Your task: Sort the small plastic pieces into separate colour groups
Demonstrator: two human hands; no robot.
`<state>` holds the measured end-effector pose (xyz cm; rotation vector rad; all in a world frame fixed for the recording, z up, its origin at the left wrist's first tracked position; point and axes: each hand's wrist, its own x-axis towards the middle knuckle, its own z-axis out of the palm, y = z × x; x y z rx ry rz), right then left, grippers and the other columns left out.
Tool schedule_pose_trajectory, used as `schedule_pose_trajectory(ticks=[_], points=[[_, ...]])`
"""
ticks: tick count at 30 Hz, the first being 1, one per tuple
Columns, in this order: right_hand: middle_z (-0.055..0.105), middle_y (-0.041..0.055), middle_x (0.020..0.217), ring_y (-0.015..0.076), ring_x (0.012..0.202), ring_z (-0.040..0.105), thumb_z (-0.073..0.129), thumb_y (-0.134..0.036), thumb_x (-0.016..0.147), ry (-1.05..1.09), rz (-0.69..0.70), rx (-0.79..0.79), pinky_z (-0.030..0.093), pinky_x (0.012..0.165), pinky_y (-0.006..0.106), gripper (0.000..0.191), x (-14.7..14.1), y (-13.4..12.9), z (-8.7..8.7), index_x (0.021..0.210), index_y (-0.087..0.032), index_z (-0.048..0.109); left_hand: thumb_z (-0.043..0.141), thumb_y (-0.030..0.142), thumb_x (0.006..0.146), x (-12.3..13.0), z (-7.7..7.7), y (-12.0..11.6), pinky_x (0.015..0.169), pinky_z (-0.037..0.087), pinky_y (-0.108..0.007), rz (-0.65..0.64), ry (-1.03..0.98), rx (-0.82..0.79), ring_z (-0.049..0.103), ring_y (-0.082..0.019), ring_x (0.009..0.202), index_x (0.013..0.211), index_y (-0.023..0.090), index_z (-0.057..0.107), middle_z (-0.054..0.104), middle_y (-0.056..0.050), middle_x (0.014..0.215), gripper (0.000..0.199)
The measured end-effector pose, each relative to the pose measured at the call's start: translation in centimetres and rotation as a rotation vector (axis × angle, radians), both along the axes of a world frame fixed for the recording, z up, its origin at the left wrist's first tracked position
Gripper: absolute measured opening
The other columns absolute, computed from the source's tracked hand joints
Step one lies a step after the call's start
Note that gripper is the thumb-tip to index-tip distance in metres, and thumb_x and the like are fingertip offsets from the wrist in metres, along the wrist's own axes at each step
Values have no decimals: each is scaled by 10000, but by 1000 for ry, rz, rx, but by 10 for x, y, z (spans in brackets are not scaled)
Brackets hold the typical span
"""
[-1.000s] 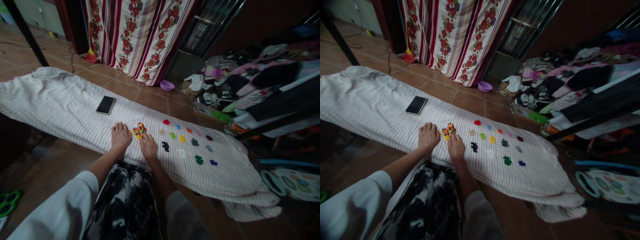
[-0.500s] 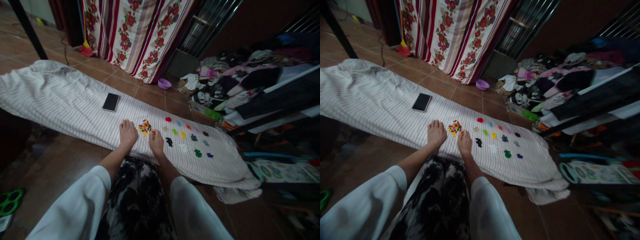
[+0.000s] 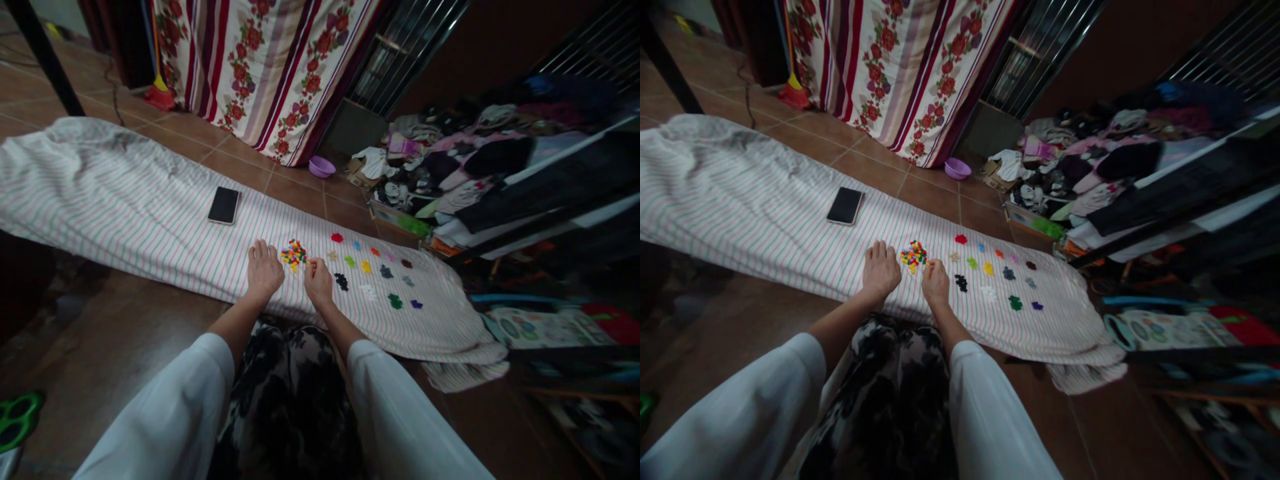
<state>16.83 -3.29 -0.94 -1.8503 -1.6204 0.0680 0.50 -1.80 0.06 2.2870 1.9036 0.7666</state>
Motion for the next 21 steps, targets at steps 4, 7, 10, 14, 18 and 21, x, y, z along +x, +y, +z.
schedule_pose_trajectory(ticks=[4, 7, 10, 14, 18, 21], points=[[659, 78, 848, 209, 786, 614, 391, -272, 865, 21, -10, -15, 463, 764, 312, 189, 2, 1, -1, 938, -191, 546, 345, 252, 900, 3, -1, -1, 1094, 255, -553, 6, 25, 0, 318, -382, 1405, 1297, 42, 494, 455, -259, 1430, 473], [660, 75, 833, 204, 769, 616, 397, -281, 864, 36, -19, -27, 463, 754, 307, 192, 2, 0, -1, 938, -187, 547, 338, 252, 904, 3, 0, -2, 1101, 255, -552, 0, 43, -8, 305, -383, 1412, 1307, 39, 486, 441, -258, 1442, 479], [655, 68, 819, 200, 761, 614, 389, -282, 865, 47, -14, -21, 464, 764, 310, 191, 2, 0, -1, 928, -190, 545, 344, 246, 901, 3, 2, -2, 1111, 245, -556, -10, 40, -39, 293, -386, 1419, 1324, 20, 470, 422, -272, 1453, 497], [646, 60, 812, 197, 746, 609, 390, -288, 863, 56, -8, -18, 465, 753, 307, 188, 3, -1, -1, 923, -195, 542, 327, 247, 906, 3, 3, -2, 1124, 243, -536, -20, 58, -55, 287, -388, 1422, 1336, -8, 453, 408, -289, 1456, 516], [653, 70, 842, 198, 769, 611, 384, -287, 865, 55, -8, -16, 465, 762, 308, 193, 4, -1, -2, 927, -196, 543, 320, 264, 912, 3, 1, -1, 1112, 264, -525, -8, 109, -23, 321, -394, 1403, 1314, -10, 469, 437, -290, 1431, 509], [663, 77, 864, 200, 795, 617, 386, -280, 864, 62, 0, -23, 466, 775, 309, 193, 4, 0, -3, 931, -195, 546, 338, 267, 908, 4, 0, 0, 1097, 280, -522, 7, 113, -4, 344, -382, 1391, 1300, 25, 489, 462, -267, 1419, 485]])
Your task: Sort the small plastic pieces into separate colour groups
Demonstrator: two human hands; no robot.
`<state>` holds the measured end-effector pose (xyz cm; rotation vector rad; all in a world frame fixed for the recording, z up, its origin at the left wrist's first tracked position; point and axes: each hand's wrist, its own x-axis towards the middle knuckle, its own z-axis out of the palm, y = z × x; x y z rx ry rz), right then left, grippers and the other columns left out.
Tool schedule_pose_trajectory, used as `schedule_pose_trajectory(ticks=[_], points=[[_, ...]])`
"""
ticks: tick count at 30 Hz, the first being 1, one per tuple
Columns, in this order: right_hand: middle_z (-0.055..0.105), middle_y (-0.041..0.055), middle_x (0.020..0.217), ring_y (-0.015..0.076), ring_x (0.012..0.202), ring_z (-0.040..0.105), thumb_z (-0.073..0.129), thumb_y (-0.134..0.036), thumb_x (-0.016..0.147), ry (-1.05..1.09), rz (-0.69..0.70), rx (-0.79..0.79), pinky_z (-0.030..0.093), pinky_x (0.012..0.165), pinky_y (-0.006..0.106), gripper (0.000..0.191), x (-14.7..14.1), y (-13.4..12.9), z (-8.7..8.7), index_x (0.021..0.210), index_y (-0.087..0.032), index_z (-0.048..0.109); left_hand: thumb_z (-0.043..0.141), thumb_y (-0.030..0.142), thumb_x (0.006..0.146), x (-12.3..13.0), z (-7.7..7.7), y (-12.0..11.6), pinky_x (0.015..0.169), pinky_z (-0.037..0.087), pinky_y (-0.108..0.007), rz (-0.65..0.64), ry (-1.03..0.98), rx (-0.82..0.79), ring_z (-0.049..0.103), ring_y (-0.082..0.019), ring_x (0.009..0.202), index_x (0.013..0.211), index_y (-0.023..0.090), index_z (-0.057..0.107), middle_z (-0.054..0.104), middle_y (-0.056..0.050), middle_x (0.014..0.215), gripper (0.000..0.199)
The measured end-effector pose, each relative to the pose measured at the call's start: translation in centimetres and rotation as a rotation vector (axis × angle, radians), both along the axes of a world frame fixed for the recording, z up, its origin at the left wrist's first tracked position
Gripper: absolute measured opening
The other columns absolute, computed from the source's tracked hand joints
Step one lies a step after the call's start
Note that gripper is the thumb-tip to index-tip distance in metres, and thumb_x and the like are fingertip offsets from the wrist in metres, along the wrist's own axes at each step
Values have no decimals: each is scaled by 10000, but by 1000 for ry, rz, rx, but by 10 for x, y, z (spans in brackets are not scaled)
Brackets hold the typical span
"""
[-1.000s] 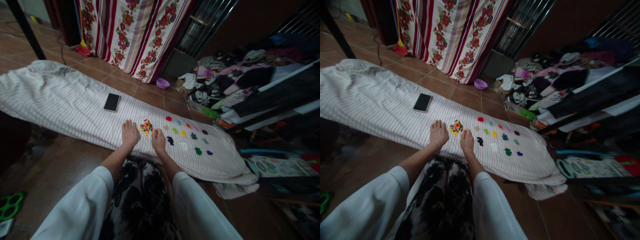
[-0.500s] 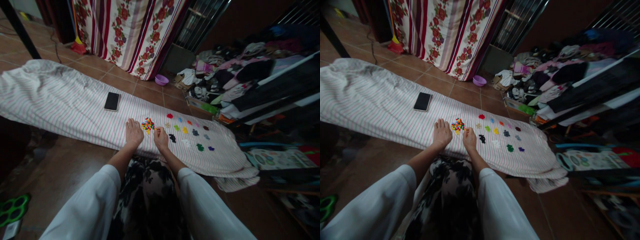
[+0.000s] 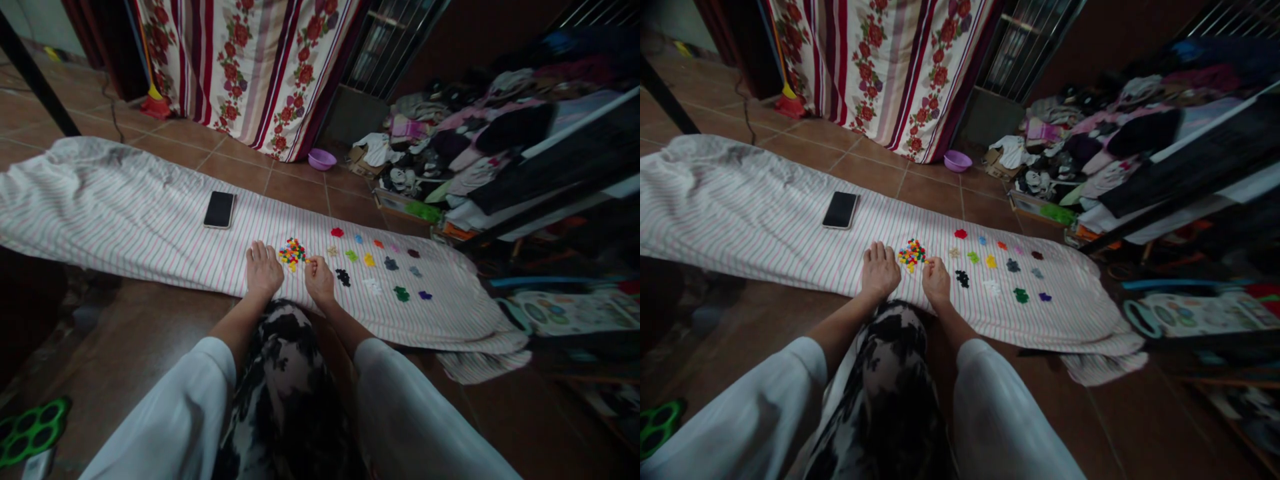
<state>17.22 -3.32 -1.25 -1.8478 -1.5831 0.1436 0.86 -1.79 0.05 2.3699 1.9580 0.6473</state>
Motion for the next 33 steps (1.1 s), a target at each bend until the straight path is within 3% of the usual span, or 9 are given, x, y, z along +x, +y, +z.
schedule_pose_trajectory(ticks=[14, 26, 30, 33], points=[[687, 47, 895, 180, 812, 639, 412, -226, 896, 111, 15, -6, 466, 768, 284, 165, -2, -1, -4, 972, -204, 557, 365, 252, 900, 1, -2, -1, 1025, 356, -482, 27, 110, 119, 467, -360, 1289, 1167, 76, 572, 549, -235, 1320, 381], [711, 12, 900, 159, 836, 672, 498, -245, 877, 250, 89, 2, 498, 762, 257, 113, -1, -11, 8, 953, -238, 581, 369, 256, 900, -1, 7, -5, 984, 402, -469, 8, 141, 127, 493, -331, 1250, 1127, 121, 591, 574, -196, 1284, 345], [704, -4, 850, 151, 782, 675, 516, -287, 858, 383, 190, 60, 520, 710, 255, 102, 22, -7, 19, 922, -247, 585, 368, 272, 902, -2, 7, -5, 991, 403, -468, 15, 152, 119, 483, -327, 1259, 1169, 118, 584, 569, -195, 1299, 377], [697, 4, 842, 151, 767, 675, 518, -304, 838, 439, 178, 125, 529, 687, 252, 124, 62, 2, 31, 911, -238, 592, 354, 291, 915, -2, 5, -4, 1005, 399, -473, 18, 160, 104, 471, -329, 1276, 1209, 106, 575, 556, -201, 1320, 412]])
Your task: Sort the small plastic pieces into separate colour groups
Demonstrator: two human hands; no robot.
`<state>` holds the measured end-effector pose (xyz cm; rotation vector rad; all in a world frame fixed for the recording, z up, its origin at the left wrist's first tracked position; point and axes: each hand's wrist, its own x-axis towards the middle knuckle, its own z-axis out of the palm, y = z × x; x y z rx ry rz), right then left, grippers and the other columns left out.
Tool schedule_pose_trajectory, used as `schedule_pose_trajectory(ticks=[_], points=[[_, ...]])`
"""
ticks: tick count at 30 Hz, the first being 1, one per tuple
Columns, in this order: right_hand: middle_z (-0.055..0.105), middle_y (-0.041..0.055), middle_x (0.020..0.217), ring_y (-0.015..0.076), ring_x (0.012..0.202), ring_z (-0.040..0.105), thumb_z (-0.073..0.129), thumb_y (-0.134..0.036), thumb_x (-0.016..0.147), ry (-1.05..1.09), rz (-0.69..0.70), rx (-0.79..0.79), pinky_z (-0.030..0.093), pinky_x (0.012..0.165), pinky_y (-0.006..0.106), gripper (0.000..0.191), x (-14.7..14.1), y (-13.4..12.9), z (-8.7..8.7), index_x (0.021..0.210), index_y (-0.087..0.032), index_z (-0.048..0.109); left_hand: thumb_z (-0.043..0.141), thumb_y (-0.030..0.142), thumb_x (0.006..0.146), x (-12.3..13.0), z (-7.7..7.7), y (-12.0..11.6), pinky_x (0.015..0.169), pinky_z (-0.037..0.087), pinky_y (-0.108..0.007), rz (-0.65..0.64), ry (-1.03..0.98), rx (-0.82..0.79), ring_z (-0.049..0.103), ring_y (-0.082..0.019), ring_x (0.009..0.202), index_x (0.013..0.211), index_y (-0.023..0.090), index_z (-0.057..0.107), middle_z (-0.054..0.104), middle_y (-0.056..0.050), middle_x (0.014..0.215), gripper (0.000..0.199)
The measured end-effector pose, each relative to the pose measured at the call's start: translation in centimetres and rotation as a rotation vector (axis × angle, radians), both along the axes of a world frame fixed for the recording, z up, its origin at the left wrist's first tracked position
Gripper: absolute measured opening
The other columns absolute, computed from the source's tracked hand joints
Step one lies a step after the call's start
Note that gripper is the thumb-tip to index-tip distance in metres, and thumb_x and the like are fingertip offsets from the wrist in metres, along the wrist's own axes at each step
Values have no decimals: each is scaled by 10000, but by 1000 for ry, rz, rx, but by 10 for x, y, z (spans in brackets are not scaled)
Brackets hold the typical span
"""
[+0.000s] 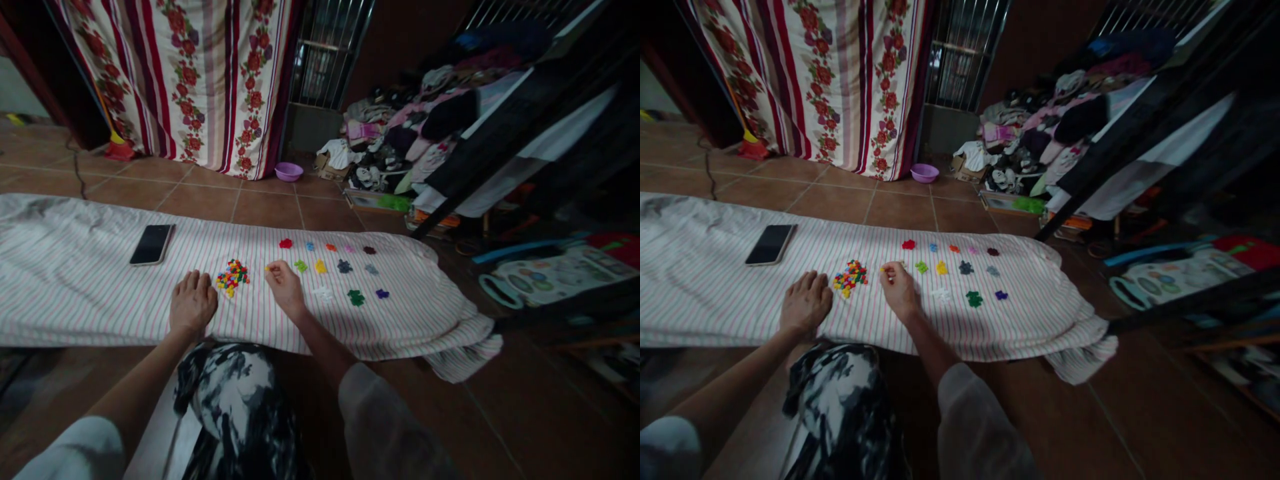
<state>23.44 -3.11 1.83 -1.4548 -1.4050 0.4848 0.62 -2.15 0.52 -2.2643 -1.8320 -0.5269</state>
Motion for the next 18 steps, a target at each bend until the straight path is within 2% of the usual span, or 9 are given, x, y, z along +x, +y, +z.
schedule_pose_trajectory(ticks=[5, 8, 12, 18], points=[[702, 22, 838, 167, 783, 675, 528, -284, 787, -96, -248, -24, 532, 749, 291, 145, 87, 16, 15, 880, -221, 619, 354, 301, 920, 0, -1, 1, 1015, 397, -475, 10, 3, -32, 461, -333, 1293, 1244, 103, 566, 547, -198, 1335, 435], [709, 34, 837, 174, 773, 673, 526, -237, 752, -175, -301, -92, 527, 765, 303, 159, 127, 20, 16, 857, -208, 643, 343, 305, 925, 0, 1, 0, 1025, 391, -479, 10, -2, -44, 457, -334, 1295, 1252, 99, 563, 537, -200, 1348, 444], [714, 31, 819, 175, 765, 663, 533, -191, 736, -291, -338, -196, 511, 765, 297, 182, 155, 22, 12, 846, -206, 678, 330, 307, 931, 1, 2, -1, 1025, 395, -482, 17, 3, -52, 453, -336, 1298, 1261, 94, 557, 537, -203, 1351, 454], [729, 40, 877, 175, 793, 654, 525, -141, 754, -445, -355, -254, 490, 785, 298, 229, 171, 31, 0, 861, -211, 715, 327, 318, 929, 0, 0, 0, 1026, 404, -489, 16, 3, -41, 452, -328, 1304, 1254, 109, 554, 542, -200, 1350, 448]])
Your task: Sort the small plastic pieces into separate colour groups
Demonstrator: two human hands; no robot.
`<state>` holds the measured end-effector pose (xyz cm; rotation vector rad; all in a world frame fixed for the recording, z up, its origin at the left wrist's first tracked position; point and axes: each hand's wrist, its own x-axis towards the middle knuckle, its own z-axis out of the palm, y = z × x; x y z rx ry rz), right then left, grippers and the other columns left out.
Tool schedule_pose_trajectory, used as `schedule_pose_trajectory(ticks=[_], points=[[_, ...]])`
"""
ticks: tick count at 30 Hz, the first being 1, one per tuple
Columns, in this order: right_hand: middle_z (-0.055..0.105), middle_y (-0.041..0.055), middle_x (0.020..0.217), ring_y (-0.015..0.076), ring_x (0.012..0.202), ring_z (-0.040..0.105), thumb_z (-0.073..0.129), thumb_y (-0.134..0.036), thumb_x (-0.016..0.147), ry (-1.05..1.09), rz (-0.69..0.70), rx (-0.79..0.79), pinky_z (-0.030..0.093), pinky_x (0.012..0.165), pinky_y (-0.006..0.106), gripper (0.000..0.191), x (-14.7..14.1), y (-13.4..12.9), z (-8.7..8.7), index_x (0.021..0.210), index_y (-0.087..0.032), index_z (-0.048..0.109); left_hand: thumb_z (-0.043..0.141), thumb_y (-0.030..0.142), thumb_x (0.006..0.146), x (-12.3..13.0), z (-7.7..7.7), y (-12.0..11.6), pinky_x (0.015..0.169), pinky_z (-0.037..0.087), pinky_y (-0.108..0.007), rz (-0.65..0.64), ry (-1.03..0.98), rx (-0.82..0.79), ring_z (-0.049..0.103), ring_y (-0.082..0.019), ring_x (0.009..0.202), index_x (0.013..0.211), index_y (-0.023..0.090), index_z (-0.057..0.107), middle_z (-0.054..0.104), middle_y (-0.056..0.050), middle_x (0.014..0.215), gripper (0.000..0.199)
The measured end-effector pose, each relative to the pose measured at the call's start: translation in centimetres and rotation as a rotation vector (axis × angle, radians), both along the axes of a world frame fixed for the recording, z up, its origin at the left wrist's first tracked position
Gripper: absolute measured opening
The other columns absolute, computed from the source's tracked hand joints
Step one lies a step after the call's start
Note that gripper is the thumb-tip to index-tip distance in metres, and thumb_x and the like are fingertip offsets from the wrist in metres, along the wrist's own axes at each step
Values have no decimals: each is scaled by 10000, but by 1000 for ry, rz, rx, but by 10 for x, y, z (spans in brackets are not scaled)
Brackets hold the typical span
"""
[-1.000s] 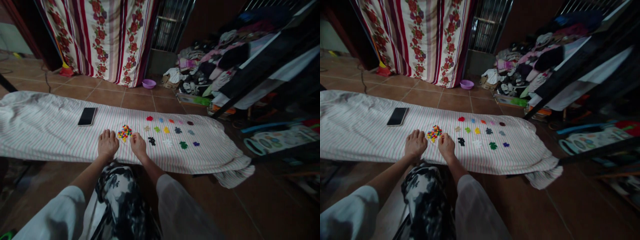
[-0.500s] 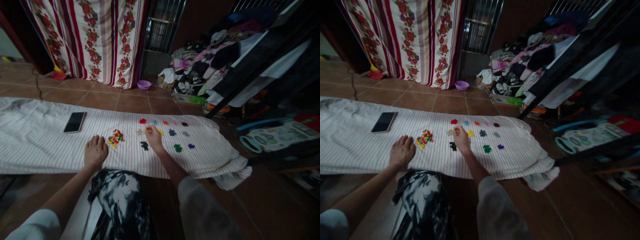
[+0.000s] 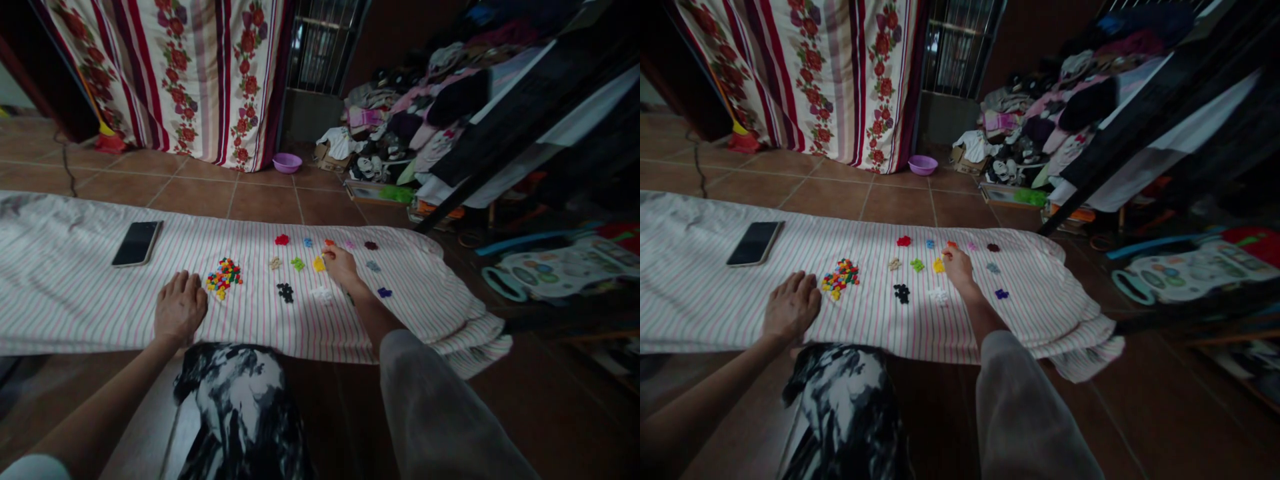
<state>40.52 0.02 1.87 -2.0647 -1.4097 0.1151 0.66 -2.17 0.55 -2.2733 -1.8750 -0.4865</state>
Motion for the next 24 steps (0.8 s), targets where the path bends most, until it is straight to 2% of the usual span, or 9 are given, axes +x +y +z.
schedule_pose_trajectory(ticks=[8, 13, 17, 20, 24], points=[[728, 21, 847, 163, 793, 647, 538, -133, 766, -1, 121, -78, 495, 801, 290, 231, 6, 1, -7, 847, -217, 737, 327, 341, 925, -2, -3, 1, 1021, 421, -496, -16, 3, 6, 467, -326, 1297, 1230, 157, 540, 544, -171, 1348, 415], [734, 59, 992, 183, 925, 661, 468, -115, 808, -4, 119, -124, 488, 885, 306, 324, 7, -5, -4, 957, -196, 744, 327, 348, 923, -3, -5, 1, 1045, 403, -499, -11, -16, -10, 444, -340, 1322, 1246, 120, 550, 531, -194, 1367, 454], [707, 96, 1070, 212, 1006, 643, 438, -99, 807, -94, 136, -56, 474, 950, 341, 361, 1, -8, 5, 1007, -174, 730, 308, 335, 935, -6, -10, 3, 1105, 346, -484, -43, -55, -13, 385, -315, 1381, 1285, 91, 538, 510, -205, 1398, 485], [683, 113, 1085, 231, 1033, 626, 430, -126, 825, -132, 194, 71, 473, 967, 371, 353, -22, -13, 13, 1037, -168, 710, 253, 359, 961, -10, -14, 4, 1130, 303, -489, -115, -17, -24, 335, -305, 1419, 1342, 77, 490, 490, -206, 1426, 530], [669, 105, 1077, 214, 1023, 625, 402, -183, 877, -1, 466, 213, 499, 948, 356, 356, -89, -26, 11, 1127, -182, 655, 293, 565, 940, -11, -20, 2, 1165, 244, -478, -245, 44, -54, 268, -297, 1453, 1459, 82, 338, 376, -200, 1516, 710]])
